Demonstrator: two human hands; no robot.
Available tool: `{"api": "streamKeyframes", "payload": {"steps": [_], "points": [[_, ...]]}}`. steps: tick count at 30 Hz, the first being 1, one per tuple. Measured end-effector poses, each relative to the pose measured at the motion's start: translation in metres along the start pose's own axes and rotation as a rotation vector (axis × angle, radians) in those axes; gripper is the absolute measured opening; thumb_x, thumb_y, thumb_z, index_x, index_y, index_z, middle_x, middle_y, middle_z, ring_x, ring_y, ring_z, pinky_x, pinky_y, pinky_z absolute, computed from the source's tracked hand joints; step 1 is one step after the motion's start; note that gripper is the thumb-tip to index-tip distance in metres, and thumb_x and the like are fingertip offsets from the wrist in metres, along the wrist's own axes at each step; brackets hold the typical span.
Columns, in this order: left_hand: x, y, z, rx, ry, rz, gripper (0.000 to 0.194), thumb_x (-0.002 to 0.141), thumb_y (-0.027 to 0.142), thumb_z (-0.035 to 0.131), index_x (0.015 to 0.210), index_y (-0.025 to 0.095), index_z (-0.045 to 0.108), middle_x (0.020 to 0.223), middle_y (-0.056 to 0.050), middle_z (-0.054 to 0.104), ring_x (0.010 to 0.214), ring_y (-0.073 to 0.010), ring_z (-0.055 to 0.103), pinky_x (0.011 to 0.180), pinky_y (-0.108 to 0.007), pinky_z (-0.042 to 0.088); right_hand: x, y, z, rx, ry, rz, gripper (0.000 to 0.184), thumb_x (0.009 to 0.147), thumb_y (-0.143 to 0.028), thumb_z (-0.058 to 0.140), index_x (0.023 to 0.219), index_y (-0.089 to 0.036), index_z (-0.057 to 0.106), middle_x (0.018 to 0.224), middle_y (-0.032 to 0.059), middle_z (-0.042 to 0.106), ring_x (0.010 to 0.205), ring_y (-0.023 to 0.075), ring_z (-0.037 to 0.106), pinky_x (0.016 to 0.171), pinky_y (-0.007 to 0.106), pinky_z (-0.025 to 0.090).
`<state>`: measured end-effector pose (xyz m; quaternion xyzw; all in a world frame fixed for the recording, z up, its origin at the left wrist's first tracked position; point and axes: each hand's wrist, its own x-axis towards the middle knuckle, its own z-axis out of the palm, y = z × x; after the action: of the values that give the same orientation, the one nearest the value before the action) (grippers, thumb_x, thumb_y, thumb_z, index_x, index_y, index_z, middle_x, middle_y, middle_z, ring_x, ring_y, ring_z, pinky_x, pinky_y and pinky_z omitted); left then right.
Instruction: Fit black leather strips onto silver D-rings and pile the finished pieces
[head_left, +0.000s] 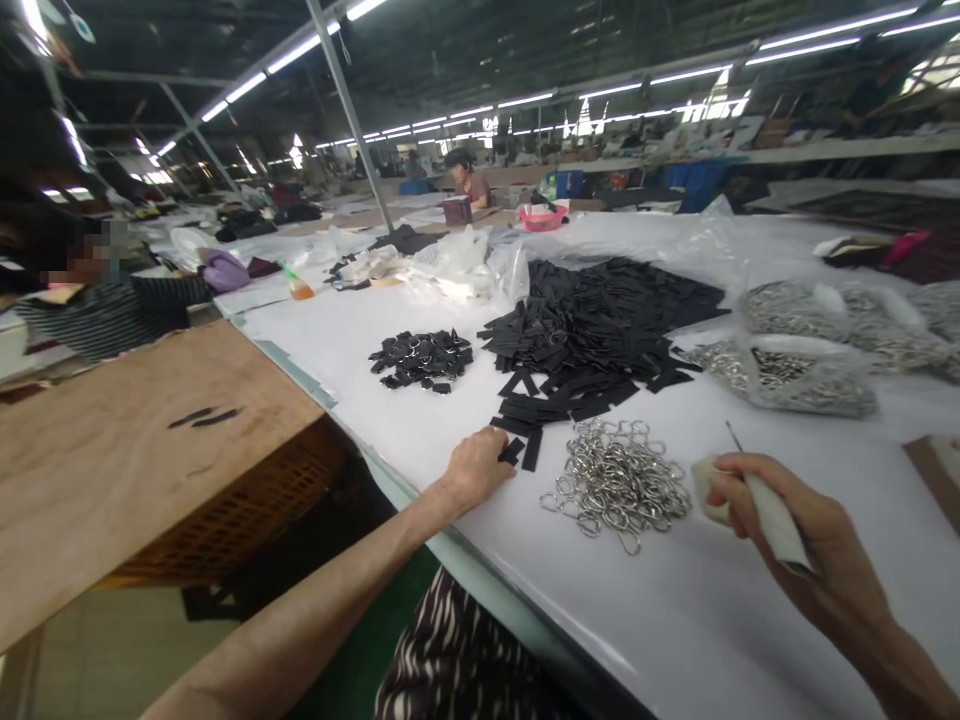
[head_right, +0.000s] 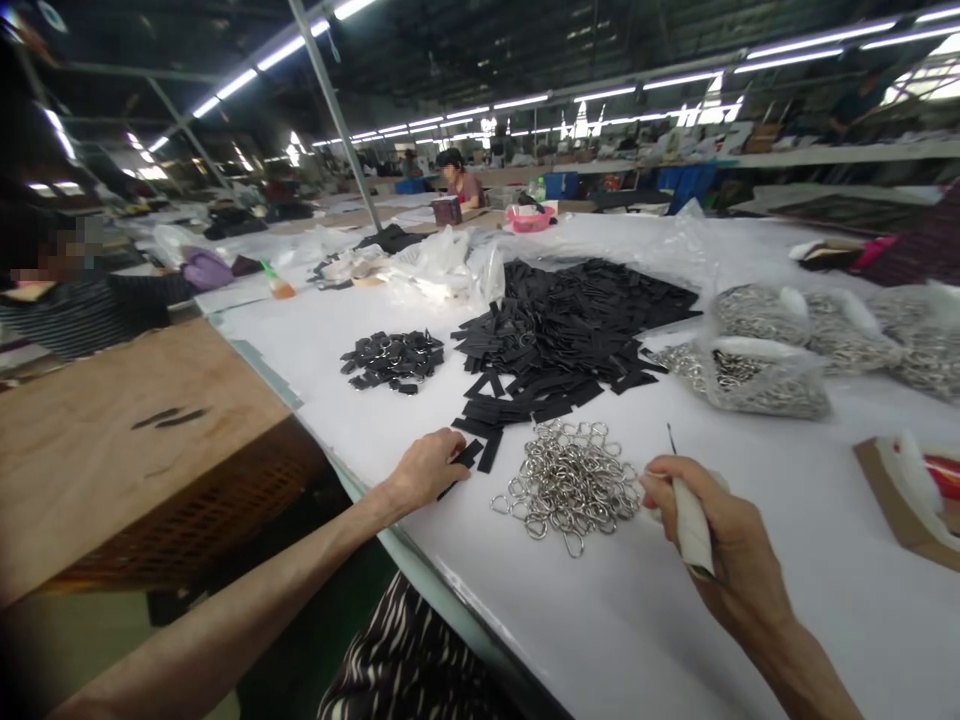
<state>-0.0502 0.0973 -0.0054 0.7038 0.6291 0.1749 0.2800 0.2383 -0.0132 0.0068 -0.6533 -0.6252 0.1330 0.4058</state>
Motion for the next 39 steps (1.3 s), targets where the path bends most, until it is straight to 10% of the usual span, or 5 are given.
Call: {"api": "streamKeyframes", "payload": {"steps": [25, 30, 39], "points": [[-0.013, 0.001, -0.013, 0.322, -0.078, 0.016, 0.017, 0.069, 0.033, 0.048, 0.079, 0.021, 0.056, 0.068, -0.003, 0.061, 0.063, -0.0215, 0.057, 0.058, -0.029, 0.039, 0.017, -0.003, -0.031, 0.506, -0.103, 0.283, 0.029, 0.081, -0.042, 0.051, 0.086, -0.016, 0.06, 0.058, -0.0013, 0.055, 0.04, 0.0059, 0.036, 0.038, 0.019, 0.025], [-0.021, 0.001, -0.016, 0.006, -0.007, -0.052, 0.02, 0.064, 0.032, 0.058, 0.079, 0.019, 0.062, 0.066, 0.001, 0.062, 0.066, -0.0196, 0.058, 0.064, -0.028, 0.041, 0.005, -0.017, 0.006, 0.441, -0.169, 0.153, 0.019, 0.082, -0.032, 0.052, 0.091, -0.018, 0.06, 0.063, -0.0005, 0.059, 0.042, 0.0083, 0.046, 0.046, 0.023, 0.039], [-0.047, 0.01, 0.002, -0.974, -0.217, -0.304, 0.022, 0.064, 0.027, 0.069, 0.074, 0.014, 0.056, 0.065, -0.004, 0.066, 0.056, -0.0145, 0.06, 0.055, -0.026, 0.05, -0.016, -0.021, 0.054, -0.001, -0.264, -0.255, 0.014, 0.085, -0.017, 0.045, 0.077, -0.019, 0.056, 0.063, -0.0013, 0.052, 0.058, 0.0132, 0.047, 0.054, 0.024, 0.036]]}}
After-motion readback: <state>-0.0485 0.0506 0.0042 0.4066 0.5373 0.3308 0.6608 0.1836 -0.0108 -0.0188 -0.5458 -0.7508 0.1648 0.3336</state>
